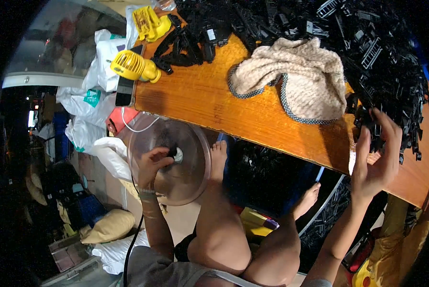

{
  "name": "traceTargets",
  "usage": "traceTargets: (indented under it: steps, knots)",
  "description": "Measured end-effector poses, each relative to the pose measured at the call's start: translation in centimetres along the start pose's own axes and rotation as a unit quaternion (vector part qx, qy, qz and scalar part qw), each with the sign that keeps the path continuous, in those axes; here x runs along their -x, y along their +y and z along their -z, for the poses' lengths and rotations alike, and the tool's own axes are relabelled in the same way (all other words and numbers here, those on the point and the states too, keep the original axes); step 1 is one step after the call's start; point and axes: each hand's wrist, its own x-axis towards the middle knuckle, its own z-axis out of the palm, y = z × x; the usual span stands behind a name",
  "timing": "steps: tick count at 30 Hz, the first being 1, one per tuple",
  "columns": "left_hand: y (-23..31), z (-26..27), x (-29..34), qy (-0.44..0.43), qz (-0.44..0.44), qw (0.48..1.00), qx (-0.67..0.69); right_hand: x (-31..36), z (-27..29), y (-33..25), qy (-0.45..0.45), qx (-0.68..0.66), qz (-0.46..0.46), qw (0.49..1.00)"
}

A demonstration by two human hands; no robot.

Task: The person assembles black plastic components by picking up plastic parts from a table, snapping smaller plastic pieces onto them by hand, and placing the assembled pieces into a container below.

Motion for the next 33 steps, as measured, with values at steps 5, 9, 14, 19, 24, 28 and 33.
traceTargets:
  steps: [5,9,14,19,24,28,33]
  knots:
    - [-10.9,4.7,-1.7,0.04,0.013,0.745,-0.666,2.1,-1.1,-0.7,-0.003,-0.042,0.024,0.999]
    - [-8.7,4.6,-2.1,0.03,0.073,0.869,-0.489,3.5,-1.0,-0.1,-0.003,-0.025,0.001,1.0]
    - [-8.9,4.9,-2.4,0.053,0.039,0.78,-0.622,4.3,-2.0,-1.0,0.001,-0.039,-0.022,0.999]
    - [0.5,-2.3,-0.2,-0.041,-0.121,0.977,-0.169,6.0,-2.7,0.1,0.052,-0.106,-0.13,0.984]
    - [10.8,-8.6,2.2,-0.135,-0.32,0.916,-0.202,5.0,-2.4,-0.4,0.024,-0.069,-0.076,0.994]
    - [14.9,-14.5,2.4,-0.069,-0.436,0.852,-0.281,5.0,-2.9,-0.6,0.015,-0.075,-0.101,0.992]
    - [18.1,-21.8,0.8,-0.191,-0.522,0.61,-0.565,4.5,-2.8,-1.1,0.036,-0.075,-0.072,0.994]
